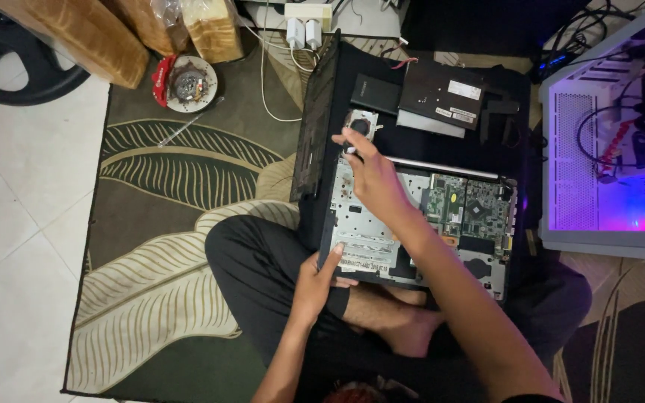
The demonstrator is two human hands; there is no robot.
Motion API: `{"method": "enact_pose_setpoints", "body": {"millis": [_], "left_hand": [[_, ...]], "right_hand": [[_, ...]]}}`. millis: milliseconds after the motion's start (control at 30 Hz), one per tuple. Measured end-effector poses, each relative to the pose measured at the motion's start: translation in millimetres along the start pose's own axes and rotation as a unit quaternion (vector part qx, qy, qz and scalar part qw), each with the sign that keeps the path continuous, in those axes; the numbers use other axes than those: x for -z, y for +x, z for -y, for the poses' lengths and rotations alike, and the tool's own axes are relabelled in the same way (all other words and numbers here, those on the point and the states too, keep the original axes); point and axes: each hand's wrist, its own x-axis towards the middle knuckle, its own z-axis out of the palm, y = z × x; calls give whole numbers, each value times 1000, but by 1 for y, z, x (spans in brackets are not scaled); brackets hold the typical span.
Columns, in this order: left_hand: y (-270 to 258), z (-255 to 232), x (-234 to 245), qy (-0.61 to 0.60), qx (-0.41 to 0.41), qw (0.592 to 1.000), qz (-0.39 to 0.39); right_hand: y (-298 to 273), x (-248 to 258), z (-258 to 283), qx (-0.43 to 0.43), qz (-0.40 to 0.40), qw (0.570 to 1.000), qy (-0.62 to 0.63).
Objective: The person is sitting on the floor repairing a disassembled laptop. They use a screwdriver to tighten screws on the motherboard and casing, and a plastic pry tool to adjust internal components. The person handles the laptop chassis and various small parts while working.
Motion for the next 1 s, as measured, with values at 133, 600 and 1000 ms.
{"method": "enact_pose_setpoints", "body": {"millis": [133,600,1000], "left_hand": [[-2,0,0,2,-14,1000,4],[-8,-12,-4,3,-4,1000,3],[-6,-6,-2,4,-12,1000,10]], "right_hand": [[2,3,5,-10,11,999,32],[8,8,-3,-5,19,1000,17],[-2,-7,-19,-8,-2,997,-83]]}}
